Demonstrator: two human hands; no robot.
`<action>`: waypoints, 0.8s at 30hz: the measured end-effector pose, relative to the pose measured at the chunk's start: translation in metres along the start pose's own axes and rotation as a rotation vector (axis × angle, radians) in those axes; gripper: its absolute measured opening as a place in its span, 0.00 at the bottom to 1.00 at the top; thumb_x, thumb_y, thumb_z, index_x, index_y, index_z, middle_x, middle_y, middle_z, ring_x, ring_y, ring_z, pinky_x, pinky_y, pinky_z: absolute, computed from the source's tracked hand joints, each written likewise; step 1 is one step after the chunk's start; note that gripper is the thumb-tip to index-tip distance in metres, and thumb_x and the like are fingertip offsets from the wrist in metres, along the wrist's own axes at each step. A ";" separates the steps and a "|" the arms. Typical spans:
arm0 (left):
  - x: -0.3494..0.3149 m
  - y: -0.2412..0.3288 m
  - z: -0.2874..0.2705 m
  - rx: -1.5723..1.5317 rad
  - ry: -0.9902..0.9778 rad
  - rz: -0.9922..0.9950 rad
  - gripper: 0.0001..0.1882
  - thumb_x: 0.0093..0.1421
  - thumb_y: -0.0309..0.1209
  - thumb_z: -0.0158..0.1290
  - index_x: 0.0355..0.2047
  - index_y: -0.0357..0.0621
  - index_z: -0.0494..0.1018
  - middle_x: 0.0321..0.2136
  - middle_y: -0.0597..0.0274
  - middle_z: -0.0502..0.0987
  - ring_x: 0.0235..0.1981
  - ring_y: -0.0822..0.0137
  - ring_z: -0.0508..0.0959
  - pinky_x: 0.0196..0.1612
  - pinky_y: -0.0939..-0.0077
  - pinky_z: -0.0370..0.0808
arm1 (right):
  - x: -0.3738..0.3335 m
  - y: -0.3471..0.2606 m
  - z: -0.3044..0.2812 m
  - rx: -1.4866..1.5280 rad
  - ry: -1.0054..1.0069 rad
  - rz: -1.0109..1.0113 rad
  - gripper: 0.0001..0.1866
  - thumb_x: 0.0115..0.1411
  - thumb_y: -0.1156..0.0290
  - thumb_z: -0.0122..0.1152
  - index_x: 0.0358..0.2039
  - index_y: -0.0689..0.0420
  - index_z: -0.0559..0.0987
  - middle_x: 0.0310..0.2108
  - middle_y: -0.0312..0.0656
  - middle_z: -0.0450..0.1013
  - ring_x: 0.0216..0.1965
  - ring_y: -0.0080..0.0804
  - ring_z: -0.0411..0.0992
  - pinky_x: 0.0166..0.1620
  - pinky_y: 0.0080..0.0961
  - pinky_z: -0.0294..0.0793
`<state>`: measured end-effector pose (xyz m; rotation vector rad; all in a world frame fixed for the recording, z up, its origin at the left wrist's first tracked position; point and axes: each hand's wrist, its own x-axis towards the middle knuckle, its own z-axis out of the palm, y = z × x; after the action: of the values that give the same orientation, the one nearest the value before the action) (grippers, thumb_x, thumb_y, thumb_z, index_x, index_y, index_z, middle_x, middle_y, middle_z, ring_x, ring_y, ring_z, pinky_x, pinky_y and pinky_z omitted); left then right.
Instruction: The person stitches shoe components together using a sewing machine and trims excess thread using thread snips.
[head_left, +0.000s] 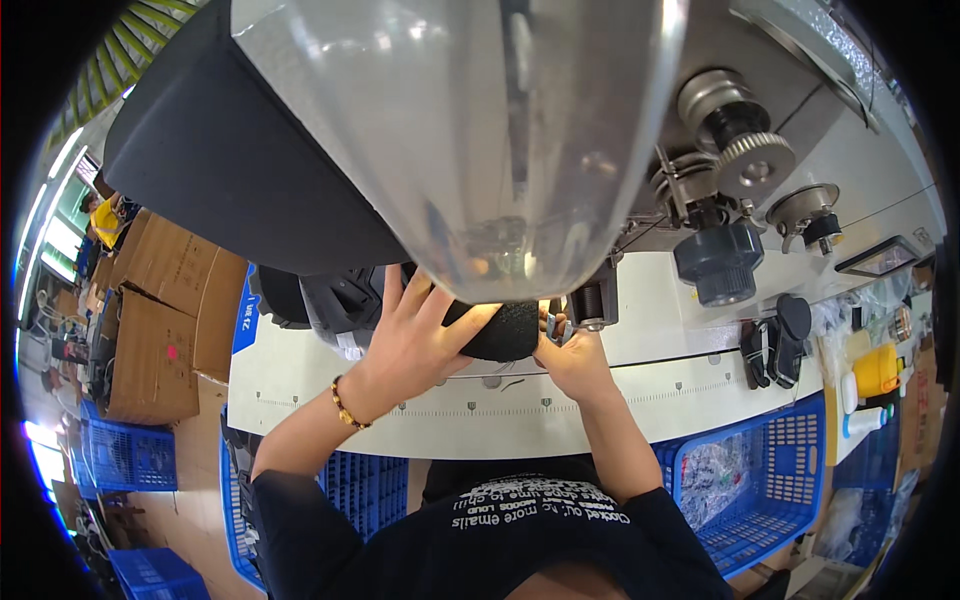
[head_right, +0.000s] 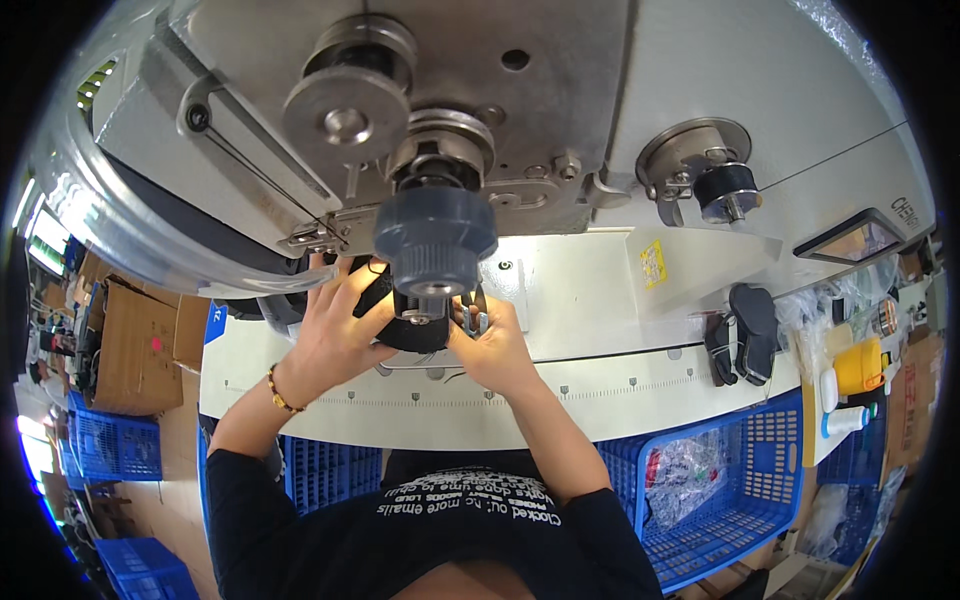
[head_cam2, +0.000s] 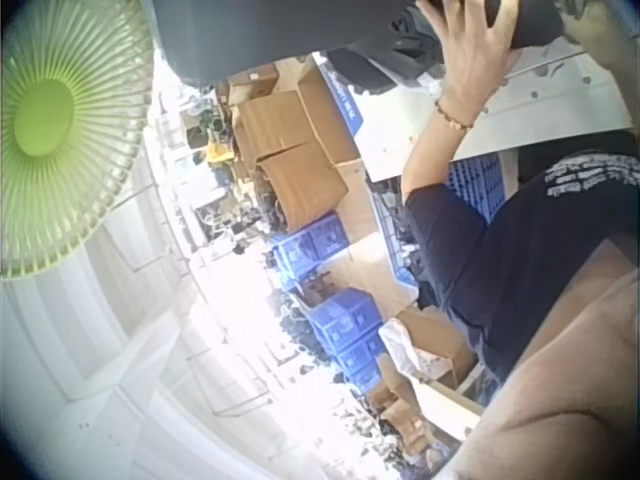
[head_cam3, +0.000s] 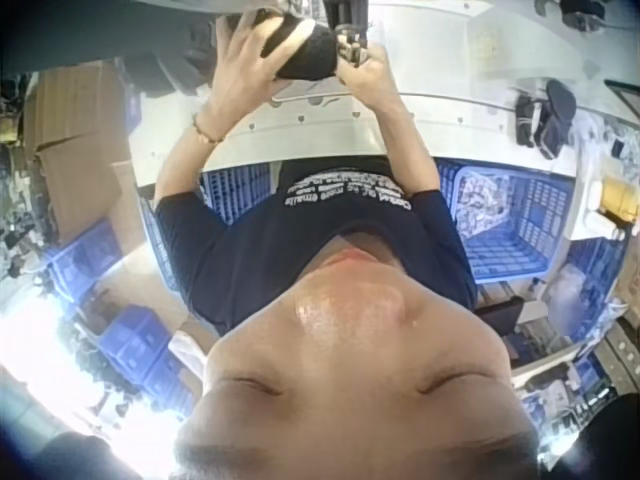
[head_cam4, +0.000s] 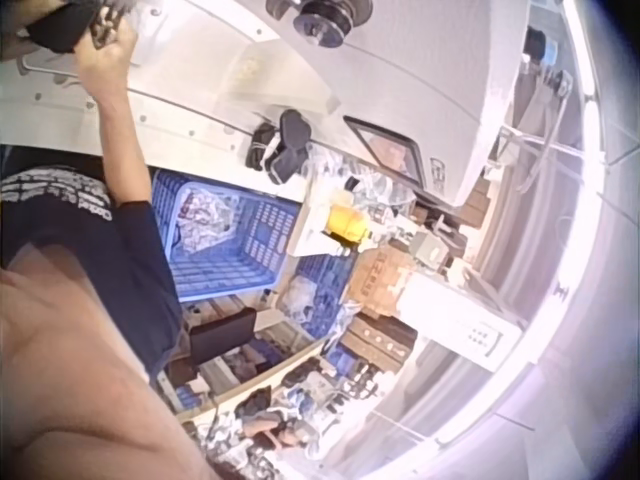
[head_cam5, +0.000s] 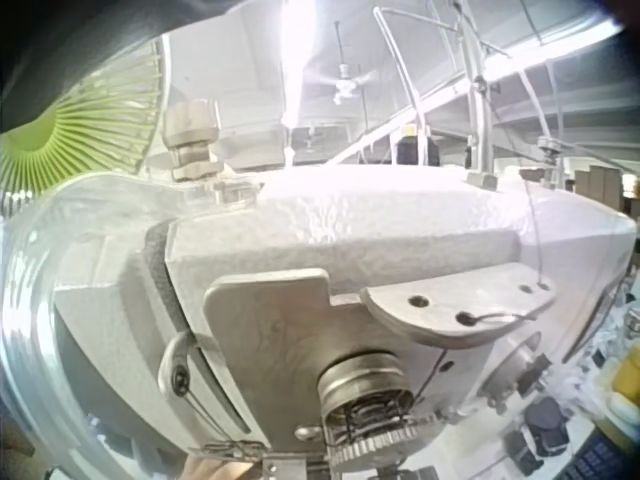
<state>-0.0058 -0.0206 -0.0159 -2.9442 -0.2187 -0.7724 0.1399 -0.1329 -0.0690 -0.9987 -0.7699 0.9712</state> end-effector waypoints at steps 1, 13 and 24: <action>-0.002 0.004 -0.001 0.121 -0.002 -0.012 0.28 0.34 0.35 0.60 0.41 0.57 0.70 0.41 0.61 0.65 0.48 0.56 0.63 0.50 0.48 0.57 | 0.000 -0.002 0.000 -0.047 -0.005 -0.010 0.03 0.51 0.77 0.55 0.27 0.62 0.74 0.21 0.29 0.68 0.21 0.10 0.62 0.23 0.09 0.59; -0.011 0.009 0.009 0.040 0.063 0.081 0.15 0.40 0.27 0.57 0.32 0.54 0.74 0.38 0.59 0.64 0.52 0.46 0.61 0.51 0.35 0.50 | -0.004 0.001 -0.009 0.122 -0.084 0.002 0.04 0.49 0.78 0.55 0.28 0.62 0.73 0.16 0.25 0.61 0.16 0.09 0.56 0.18 0.10 0.53; -0.015 0.009 0.016 0.085 0.121 0.048 0.20 0.41 0.29 0.54 0.38 0.58 0.73 0.39 0.58 0.65 0.51 0.50 0.62 0.51 0.39 0.54 | -0.006 0.005 0.001 0.137 0.128 0.058 0.07 0.51 0.73 0.59 0.28 0.62 0.73 0.16 0.28 0.64 0.12 0.11 0.56 0.13 0.09 0.52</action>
<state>-0.0092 -0.0288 -0.0377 -2.8009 -0.1662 -0.9079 0.1350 -0.1373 -0.0741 -0.9581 -0.5634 0.9860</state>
